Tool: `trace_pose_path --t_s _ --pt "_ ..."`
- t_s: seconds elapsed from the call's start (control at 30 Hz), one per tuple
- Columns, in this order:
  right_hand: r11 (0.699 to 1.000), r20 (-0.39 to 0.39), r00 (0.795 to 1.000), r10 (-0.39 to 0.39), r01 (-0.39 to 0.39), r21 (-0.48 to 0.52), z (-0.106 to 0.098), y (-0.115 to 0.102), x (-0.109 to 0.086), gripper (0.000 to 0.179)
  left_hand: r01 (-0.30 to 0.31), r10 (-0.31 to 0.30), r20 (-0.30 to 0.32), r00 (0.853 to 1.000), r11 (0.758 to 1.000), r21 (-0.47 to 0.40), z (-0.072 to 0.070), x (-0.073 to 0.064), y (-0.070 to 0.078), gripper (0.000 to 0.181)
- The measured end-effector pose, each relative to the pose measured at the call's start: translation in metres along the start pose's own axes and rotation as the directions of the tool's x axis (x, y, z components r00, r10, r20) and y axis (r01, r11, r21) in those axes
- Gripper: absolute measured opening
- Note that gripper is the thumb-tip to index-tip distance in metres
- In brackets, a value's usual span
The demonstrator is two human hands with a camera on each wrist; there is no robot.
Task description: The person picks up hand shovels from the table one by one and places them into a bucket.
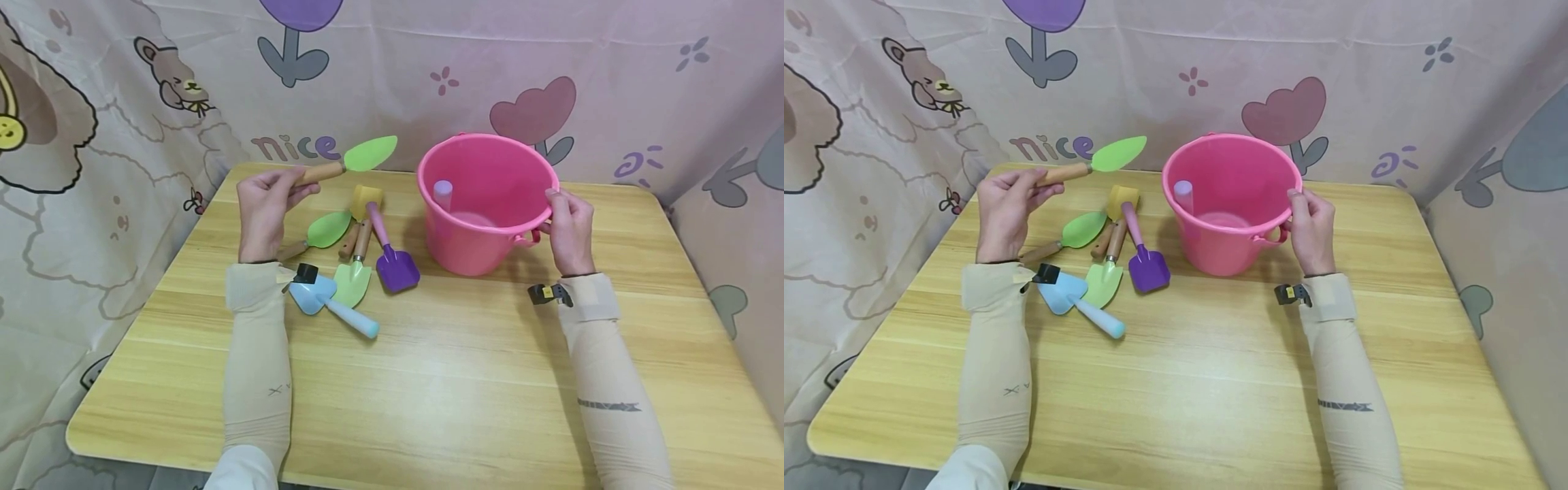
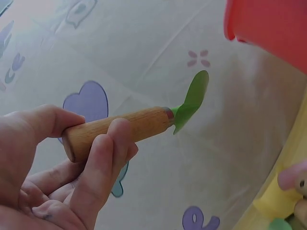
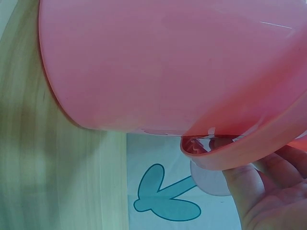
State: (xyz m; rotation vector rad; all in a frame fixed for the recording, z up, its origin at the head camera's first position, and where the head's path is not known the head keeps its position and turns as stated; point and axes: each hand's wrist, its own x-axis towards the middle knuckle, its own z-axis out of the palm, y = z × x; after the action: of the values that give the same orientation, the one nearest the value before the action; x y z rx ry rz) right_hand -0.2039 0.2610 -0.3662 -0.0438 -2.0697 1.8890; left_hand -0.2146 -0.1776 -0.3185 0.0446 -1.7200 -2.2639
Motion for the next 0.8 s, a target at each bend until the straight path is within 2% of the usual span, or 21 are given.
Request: trace_pose_path --t_s 0.37,0.8 --pt "1.0 0.009 1.0 -0.001 0.001 0.003 0.0 0.0 0.0 0.046 -0.028 0.029 0.056 0.998 0.999 -0.027 0.015 -0.008 0.007 0.02" --pt "1.0 -0.002 1.0 -0.003 0.003 0.003 0.001 -0.001 0.0 0.046 -0.046 0.055 0.115 0.992 0.996 -0.082 0.029 -0.015 0.008 0.013"
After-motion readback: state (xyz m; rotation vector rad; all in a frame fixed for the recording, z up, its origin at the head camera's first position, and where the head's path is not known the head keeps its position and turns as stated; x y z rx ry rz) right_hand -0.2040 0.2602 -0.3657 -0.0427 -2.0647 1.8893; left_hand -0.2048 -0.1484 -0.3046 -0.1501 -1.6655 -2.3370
